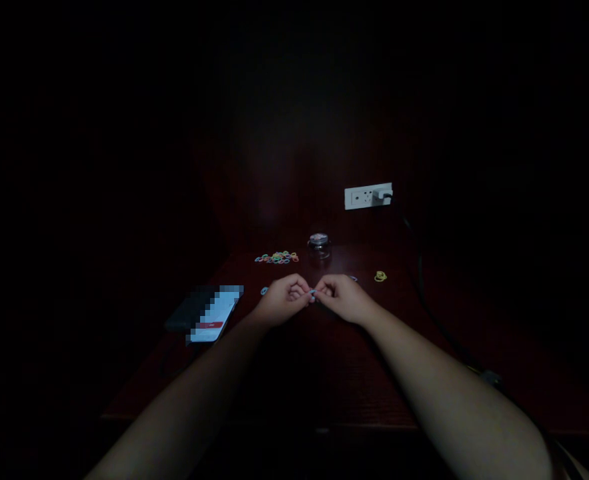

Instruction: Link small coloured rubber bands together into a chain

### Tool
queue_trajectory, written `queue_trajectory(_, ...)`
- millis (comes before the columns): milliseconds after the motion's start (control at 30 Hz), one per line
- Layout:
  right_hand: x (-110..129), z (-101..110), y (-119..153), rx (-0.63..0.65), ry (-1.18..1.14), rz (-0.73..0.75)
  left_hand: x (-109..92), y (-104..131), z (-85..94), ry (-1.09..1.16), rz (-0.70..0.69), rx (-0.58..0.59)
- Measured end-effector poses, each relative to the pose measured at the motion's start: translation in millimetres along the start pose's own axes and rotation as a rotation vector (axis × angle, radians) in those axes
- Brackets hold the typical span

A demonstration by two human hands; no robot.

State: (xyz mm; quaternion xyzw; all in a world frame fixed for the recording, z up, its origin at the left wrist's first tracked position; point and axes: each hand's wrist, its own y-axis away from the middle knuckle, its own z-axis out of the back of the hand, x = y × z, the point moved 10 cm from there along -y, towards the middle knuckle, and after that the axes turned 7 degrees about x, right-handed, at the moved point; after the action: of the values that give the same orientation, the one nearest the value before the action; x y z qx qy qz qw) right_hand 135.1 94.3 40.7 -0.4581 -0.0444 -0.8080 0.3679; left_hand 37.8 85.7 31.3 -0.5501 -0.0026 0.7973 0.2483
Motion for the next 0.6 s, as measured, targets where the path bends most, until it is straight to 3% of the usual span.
queue_trajectory(600,-3.9,0.2,-0.4,-0.004,-0.01,-0.009,0.7,0.7,-2.1,-0.072,-0.021,0.041)
